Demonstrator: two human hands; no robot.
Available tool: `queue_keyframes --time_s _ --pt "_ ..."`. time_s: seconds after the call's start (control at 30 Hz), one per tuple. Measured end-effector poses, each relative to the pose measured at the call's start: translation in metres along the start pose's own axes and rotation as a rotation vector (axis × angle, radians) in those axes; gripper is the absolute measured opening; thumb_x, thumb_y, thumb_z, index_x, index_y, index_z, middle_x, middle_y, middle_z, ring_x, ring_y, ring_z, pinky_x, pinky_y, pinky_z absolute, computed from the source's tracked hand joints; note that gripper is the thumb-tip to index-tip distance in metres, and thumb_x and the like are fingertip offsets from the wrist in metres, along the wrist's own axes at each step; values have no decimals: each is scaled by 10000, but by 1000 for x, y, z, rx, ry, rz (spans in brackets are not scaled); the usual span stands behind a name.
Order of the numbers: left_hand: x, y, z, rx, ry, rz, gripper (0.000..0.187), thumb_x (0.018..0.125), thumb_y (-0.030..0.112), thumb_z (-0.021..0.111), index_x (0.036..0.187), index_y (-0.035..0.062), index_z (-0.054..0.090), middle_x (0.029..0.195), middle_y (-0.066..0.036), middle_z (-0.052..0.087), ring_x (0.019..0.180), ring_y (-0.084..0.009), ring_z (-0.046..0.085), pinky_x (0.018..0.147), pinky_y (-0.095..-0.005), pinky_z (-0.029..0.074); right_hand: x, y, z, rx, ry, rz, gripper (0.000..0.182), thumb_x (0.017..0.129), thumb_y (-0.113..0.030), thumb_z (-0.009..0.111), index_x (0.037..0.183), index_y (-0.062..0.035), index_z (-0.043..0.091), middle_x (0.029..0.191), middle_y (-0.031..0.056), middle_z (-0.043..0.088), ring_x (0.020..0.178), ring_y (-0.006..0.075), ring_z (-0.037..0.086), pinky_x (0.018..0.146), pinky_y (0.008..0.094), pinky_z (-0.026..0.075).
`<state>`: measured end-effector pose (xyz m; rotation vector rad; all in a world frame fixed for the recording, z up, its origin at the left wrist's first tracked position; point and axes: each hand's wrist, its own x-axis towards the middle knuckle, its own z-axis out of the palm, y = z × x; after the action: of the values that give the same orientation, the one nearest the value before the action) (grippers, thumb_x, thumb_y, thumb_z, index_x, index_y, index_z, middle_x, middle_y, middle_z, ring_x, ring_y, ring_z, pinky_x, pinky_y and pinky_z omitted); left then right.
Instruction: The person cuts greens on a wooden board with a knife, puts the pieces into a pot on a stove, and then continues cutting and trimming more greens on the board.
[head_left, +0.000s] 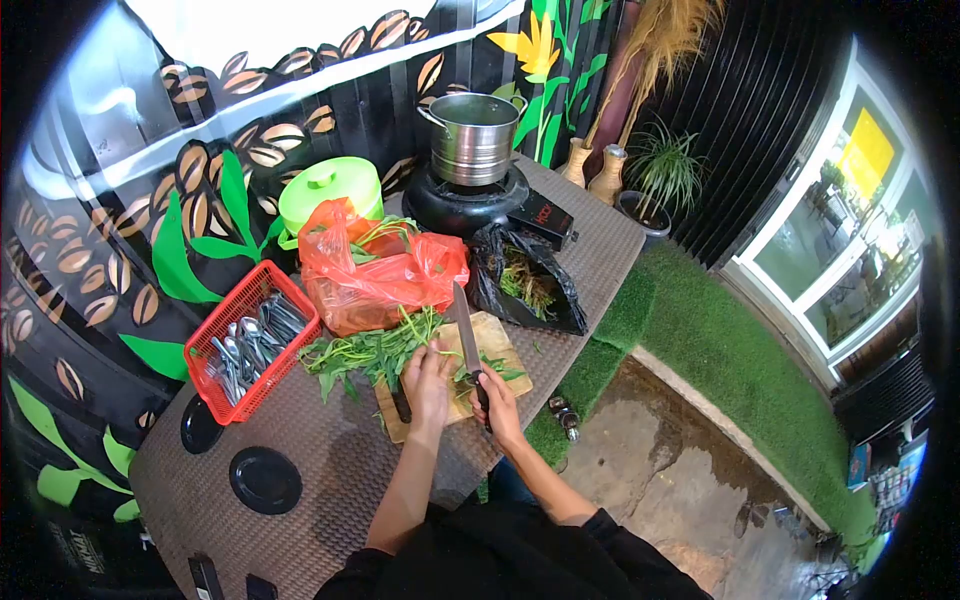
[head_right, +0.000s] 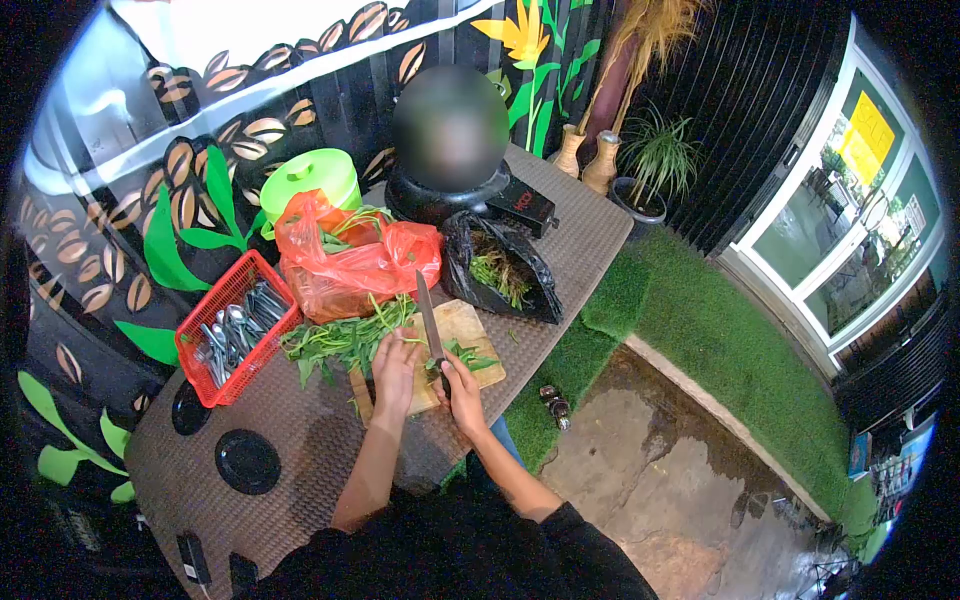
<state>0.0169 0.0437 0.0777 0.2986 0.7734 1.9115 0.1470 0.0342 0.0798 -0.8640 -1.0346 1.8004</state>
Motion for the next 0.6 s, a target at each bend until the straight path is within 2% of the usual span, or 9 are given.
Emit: queue_keyframes --time_s 0.03,0.13,0.3,0.37,0.5,0.6 --pt "3 2 -3 -54 -4 0 236 910 137 555 1093 15 469 1008 -89 562 960 -200 583 885 -331 471 -1 -1 -2 -1 0 0 418 966 -256 416 1349 -93 386 575 -3 410 443 68 349 412 204 290" --pt "8 14 -9 -101 -42 55 233 934 187 519 1088 15 493 1011 -83 572 972 -207 577 905 -350 456 -5 -1 -12 37 -14 26 412 967 -246 411 1347 -87 388 573 -2 405 446 71 355 418 205 298" --pt "18 32 0 -44 -12 86 210 937 169 511 1095 30 515 988 -57 580 905 -166 563 863 -314 464 -11 -1 -24 -38 -53 80 413 965 -233 417 1349 -85 390 572 4 421 445 71 364 415 207 301" --pt "21 32 -1 37 -62 81 196 939 164 508 1084 34 538 975 -45 591 887 -139 548 819 -280 452 -13 -3 -22 -47 -68 86 408 965 -234 418 1346 -88 395 572 4 424 444 70 364 413 207 300" --pt "16 29 10 69 -90 67 185 921 138 543 1065 24 566 978 -28 599 900 -113 543 788 -247 431 -20 -10 -19 -145 37 62 407 968 -252 405 1347 -105 387 570 -6 418 438 67 344 405 213 280" --pt "11 24 15 178 -133 179 182 891 90 582 1052 6 585 991 -38 615 899 -105 550 812 -237 421 -19 -14 -24 -197 113 -29 398 971 -279 379 1329 -105 393 563 -12 401 432 67 323 399 214 259"
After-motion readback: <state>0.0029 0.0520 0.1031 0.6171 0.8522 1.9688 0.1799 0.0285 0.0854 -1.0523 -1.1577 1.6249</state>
